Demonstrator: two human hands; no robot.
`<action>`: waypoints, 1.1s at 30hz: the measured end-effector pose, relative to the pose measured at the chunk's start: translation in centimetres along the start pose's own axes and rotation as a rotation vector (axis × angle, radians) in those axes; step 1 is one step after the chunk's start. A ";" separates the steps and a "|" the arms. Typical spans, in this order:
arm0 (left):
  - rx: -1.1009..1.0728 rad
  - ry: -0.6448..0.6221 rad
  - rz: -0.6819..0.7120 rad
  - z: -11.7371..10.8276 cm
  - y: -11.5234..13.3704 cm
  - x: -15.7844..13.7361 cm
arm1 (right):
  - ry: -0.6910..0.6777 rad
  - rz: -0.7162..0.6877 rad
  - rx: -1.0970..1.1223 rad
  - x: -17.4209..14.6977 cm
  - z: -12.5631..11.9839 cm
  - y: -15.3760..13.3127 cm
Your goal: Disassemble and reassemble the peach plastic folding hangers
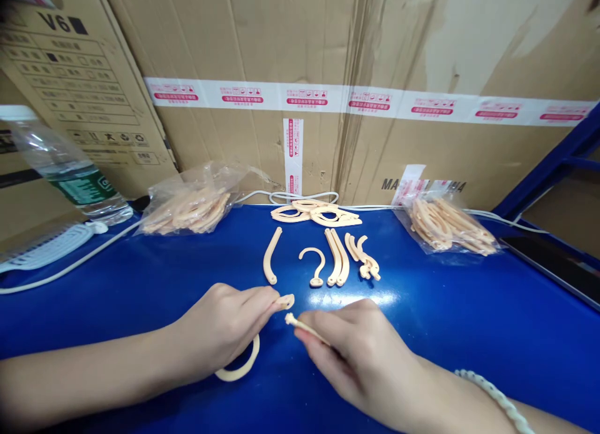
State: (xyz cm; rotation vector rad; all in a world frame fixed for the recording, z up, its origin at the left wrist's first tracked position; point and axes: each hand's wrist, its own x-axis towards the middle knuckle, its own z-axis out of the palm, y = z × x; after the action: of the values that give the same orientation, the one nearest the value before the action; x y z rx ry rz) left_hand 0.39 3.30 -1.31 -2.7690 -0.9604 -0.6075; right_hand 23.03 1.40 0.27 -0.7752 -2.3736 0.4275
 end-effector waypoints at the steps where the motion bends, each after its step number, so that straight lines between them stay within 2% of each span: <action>1: -0.053 -0.032 -0.039 0.1 -0.1 0.1 | 0.038 0.032 0.017 0.1 -0.4 0.0; 4: -0.312 -0.065 -0.220 0.0 -0.6 0.5 | 0.201 0.156 0.059 0.6 -2.5 0.5; 8: -0.839 -0.052 -0.634 -0.3 -1.3 1.3 | 0.451 0.154 -0.089 1.4 -6.5 3.0; 11: -1.103 -0.055 -0.818 -0.3 -1.6 1.6 | 0.452 0.138 -0.181 1.5 -8.1 5.7; 14: -1.183 -0.040 -0.856 -0.3 -1.6 1.7 | 0.292 0.092 -0.290 1.3 -7.8 7.9; 18: -1.232 -0.022 -0.891 -0.5 -1.5 1.8 | 0.051 0.088 -0.371 1.1 -6.4 9.3; 23: -1.214 -0.018 -0.948 -1.1 -1.7 1.8 | -0.083 0.080 -0.422 0.8 -6.5 10.2; 26: -1.249 0.002 -0.977 -1.1 -1.8 1.7 | -0.097 0.053 -0.485 0.8 -6.5 9.8; 29: -1.311 0.059 -0.955 -0.9 -1.8 1.6 | 0.036 0.006 -0.480 0.9 -5.4 7.5; 31: -1.347 0.079 -0.924 -0.7 -1.7 1.6 | 0.123 -0.064 -0.402 1.0 -4.2 5.1; 33: -1.367 0.085 -0.902 -0.6 -1.4 1.5 | 0.094 -0.212 -0.341 1.0 -3.0 2.7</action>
State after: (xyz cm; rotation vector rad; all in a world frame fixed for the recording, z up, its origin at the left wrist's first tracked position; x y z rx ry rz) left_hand 0.42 5.08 -0.09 -2.8983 -2.4929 -2.1416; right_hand 25.38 4.43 1.75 -0.6627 -2.4368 -0.1026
